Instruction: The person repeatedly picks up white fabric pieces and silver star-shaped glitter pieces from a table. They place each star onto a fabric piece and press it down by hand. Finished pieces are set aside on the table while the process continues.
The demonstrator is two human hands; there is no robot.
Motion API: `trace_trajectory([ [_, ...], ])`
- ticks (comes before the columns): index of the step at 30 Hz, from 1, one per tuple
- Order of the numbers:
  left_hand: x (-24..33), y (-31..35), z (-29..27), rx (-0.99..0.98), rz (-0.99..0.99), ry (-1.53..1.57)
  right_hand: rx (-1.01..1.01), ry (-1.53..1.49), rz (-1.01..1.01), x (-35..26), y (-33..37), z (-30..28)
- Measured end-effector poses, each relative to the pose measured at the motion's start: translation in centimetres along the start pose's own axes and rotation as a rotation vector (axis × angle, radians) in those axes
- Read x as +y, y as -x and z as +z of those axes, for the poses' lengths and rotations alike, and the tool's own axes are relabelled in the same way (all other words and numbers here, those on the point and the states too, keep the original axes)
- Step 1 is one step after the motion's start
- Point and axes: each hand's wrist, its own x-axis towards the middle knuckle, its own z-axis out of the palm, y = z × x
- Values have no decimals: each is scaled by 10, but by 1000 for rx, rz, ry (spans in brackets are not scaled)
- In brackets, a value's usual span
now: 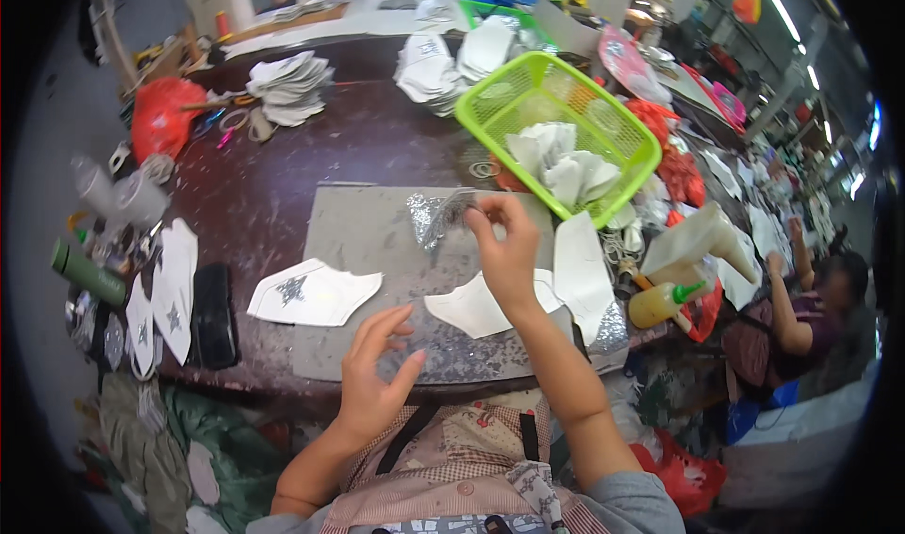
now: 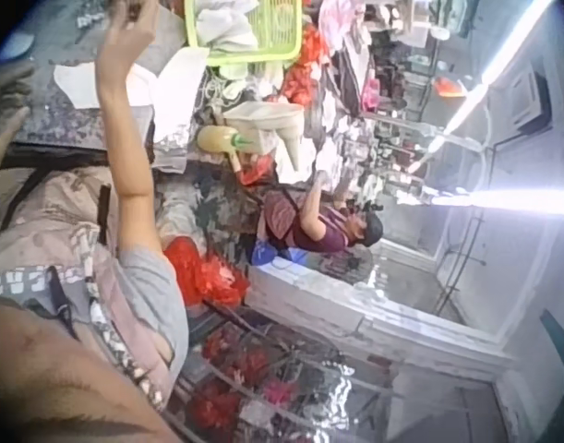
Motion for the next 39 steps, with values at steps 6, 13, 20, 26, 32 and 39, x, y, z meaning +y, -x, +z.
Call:
trace_trajectory([
  [6, -16, -10, 1, -234, 78, -178, 182, -298, 269, -37, 30, -95],
  [13, 24, -69, 41, -620, -396, 670, -22, 213, -193, -55, 62, -68],
  [20, 3, -58, 54, -416, -465, 630, 62, -151, 87, -26, 98, -94],
  [26, -57, -145, 7, -386, 34, -435, 129, 510, 24, 31, 71, -204],
  [32, -42, -142, 28, 25, 144, -973, 100, 528, 169, 64, 53, -199],
  [39, -11, -113, 17, 173, 574, -994, -2, 153, 250, 69, 14, -202],
])
